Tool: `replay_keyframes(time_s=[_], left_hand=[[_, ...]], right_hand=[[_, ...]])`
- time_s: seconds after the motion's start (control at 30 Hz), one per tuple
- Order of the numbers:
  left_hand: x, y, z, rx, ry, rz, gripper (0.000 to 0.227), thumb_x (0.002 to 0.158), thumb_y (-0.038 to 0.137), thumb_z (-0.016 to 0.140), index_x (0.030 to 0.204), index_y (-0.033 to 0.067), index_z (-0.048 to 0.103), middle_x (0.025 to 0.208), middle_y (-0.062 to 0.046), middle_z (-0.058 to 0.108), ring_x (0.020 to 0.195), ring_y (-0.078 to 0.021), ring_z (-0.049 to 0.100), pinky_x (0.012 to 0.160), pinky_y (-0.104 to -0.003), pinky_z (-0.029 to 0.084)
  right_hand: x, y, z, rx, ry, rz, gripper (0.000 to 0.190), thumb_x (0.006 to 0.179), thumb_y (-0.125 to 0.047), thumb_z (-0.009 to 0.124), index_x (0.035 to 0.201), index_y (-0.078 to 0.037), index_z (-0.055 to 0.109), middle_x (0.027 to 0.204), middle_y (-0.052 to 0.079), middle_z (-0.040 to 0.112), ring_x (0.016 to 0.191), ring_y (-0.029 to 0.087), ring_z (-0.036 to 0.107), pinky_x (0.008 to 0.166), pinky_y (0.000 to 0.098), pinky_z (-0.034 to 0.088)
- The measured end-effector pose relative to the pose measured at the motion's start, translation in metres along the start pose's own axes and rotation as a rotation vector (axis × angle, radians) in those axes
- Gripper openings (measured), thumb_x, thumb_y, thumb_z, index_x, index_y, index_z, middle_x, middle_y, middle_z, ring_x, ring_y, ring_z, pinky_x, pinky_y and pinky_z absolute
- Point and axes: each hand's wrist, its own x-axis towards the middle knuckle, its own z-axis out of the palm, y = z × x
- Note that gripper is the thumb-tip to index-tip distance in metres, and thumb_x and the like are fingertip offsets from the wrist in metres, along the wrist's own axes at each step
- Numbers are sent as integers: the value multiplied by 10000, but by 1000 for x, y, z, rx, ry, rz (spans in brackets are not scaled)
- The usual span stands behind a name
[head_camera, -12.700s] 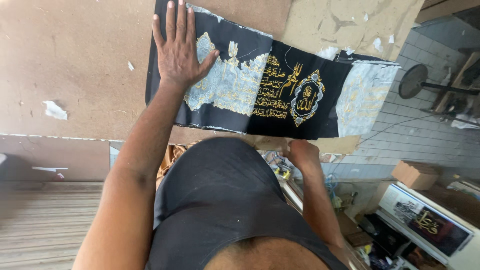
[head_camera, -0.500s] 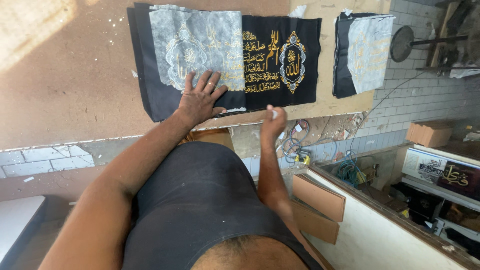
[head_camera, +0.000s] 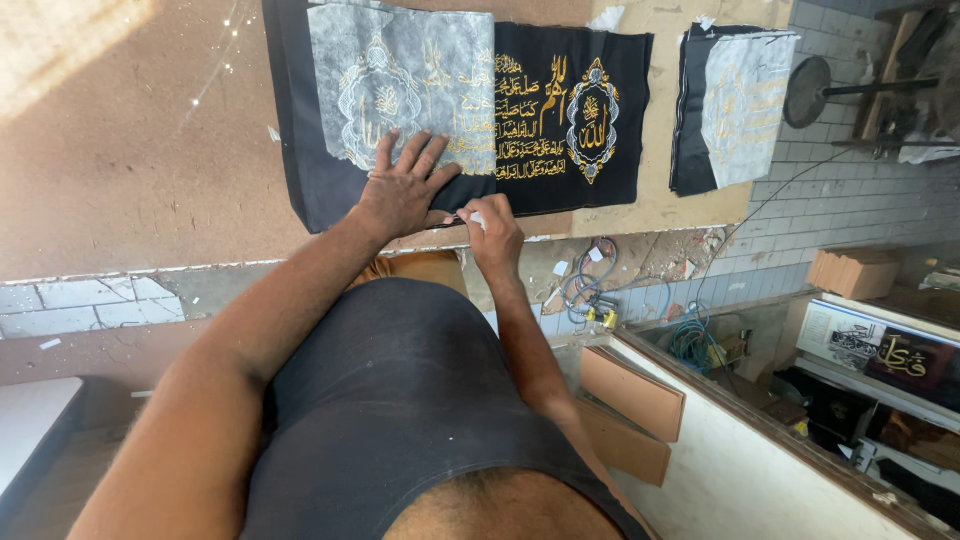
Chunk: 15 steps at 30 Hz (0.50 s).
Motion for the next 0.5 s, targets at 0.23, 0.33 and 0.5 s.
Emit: replay_keyframes(time_s=[0.23, 0.33, 0.5], left_hand=[[2, -1, -1, -4, -26, 7, 881, 860, 809, 427, 1583, 322, 299, 1699, -74, 122, 1560, -267, 41, 1204, -619, -10], [-2, -2, 0, -9, 23, 17, 873, 863, 802, 435, 1582, 321, 313, 1693, -67, 141, 1559, -272, 54, 1207, -621, -13], [0, -4, 2, -27, 41, 17, 891, 843, 811, 456, 1576, 317, 347, 1702, -77, 157, 1565, -278, 72, 1204, -617, -11]], right_hand=[[5, 41, 14, -54, 260, 183, 113, 990, -178, 729, 1001, -84, 668, 1008, 102, 627, 901, 301, 651, 753, 435, 511], [9, 49, -11, -79, 355, 185, 130, 969, -156, 763, 981, -55, 682, 994, 97, 649, 905, 283, 651, 779, 434, 518], [-3, 30, -31, 15, 148, -19, 271, 869, -175, 800, 1073, -25, 703, 1036, 127, 635, 927, 270, 664, 761, 409, 548]])
